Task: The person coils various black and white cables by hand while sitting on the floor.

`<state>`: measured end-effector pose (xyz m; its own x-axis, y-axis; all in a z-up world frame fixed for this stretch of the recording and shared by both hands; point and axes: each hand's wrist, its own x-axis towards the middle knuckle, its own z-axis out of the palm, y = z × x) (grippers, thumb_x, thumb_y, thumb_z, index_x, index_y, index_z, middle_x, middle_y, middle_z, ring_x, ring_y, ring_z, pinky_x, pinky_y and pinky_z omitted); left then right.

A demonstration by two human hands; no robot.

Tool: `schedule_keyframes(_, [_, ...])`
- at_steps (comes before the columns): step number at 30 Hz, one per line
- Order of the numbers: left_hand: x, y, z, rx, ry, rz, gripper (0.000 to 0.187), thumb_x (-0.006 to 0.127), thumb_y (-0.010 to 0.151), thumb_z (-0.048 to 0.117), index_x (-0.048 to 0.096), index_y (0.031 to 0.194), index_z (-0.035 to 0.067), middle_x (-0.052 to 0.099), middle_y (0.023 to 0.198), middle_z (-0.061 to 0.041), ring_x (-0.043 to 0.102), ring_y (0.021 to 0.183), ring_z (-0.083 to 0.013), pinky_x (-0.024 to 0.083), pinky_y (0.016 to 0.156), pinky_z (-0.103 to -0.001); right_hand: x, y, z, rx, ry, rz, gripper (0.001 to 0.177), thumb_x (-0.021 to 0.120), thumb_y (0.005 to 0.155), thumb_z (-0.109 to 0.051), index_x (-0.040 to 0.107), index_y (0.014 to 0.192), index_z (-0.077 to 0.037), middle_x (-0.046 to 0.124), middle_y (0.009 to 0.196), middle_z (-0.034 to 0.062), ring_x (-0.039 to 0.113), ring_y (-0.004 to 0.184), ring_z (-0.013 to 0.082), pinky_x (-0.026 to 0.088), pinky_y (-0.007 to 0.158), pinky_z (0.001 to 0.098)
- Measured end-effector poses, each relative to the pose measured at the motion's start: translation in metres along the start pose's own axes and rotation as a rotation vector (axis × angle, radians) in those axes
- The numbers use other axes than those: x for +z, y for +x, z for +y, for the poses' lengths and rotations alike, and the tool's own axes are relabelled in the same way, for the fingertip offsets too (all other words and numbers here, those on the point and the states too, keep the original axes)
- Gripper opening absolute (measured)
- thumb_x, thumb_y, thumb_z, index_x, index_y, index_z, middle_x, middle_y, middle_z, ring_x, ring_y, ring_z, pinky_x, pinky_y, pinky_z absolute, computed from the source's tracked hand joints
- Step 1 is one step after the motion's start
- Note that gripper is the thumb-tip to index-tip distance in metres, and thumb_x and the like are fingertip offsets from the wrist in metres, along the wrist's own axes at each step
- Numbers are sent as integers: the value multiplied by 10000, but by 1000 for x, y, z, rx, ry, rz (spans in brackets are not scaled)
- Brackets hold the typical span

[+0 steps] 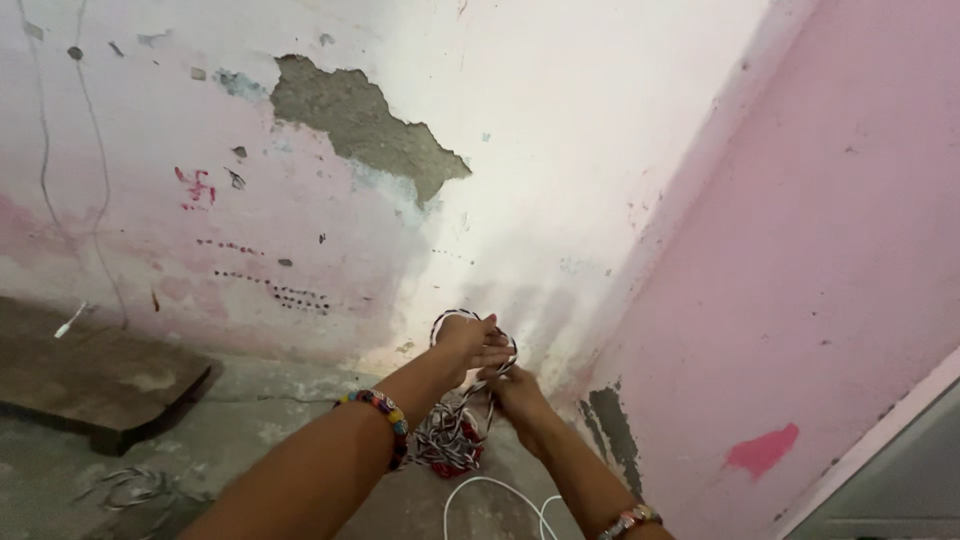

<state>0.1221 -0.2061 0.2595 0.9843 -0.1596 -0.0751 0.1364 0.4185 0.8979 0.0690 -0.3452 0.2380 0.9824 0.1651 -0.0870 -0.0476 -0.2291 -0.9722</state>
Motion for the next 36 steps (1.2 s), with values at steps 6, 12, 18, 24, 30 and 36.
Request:
schedule_keyframes(6, [-16,-21,-22,230,567,106,476,688,925,428,707,1052,-30,745,1039,-137,715,1089,-307,561,903,-409,-26,43,12,-74,314,248,301,507,1058,-200,621,1155,61,704,960,196,690,802,241,596,732,346])
schedule_keyframes(12, [-41,-48,-49,90,965,-381,581,733,942,509,645,1329,85,616,1331,-124,563,1207,-238,452,995,-407,-62,67,-11,-129,678,259,280,504,1072,-230,590,1122,32,678,931,166,659,764,227,591,701,342])
schedule_keyframes(18, [-49,-33,-63,-35,1024,-381,627,717,824,94,542,1422,20,636,1351,-193,638,1169,-326,529,976,-458,-99,83,-4,-223,779,371,221,513,1074,-198,588,1115,6,630,870,126,607,705,202,518,603,327])
schedule_keyframes(24, [-73,-14,-53,-84,857,-444,790,584,768,-130,496,1476,208,599,1288,-237,569,1121,-274,464,897,-369,-157,92,29,-194,786,550,222,520,1070,-224,620,1090,-28,636,838,112,548,640,170,483,550,310])
schedule_keyframes(30, [-97,-31,-34,-287,809,-220,566,559,924,-29,490,1416,243,668,1291,-175,730,1091,-300,518,767,-412,-203,81,48,-263,680,768,138,589,1038,-158,618,1019,-24,643,836,106,561,619,179,465,509,314])
schedule_keyframes(36, [-140,-15,-29,-177,635,9,504,415,966,-26,515,1425,160,760,1136,-211,773,876,-263,584,621,-372,-244,68,98,-243,552,799,104,660,989,-60,596,993,22,655,835,87,621,663,179,538,561,300])
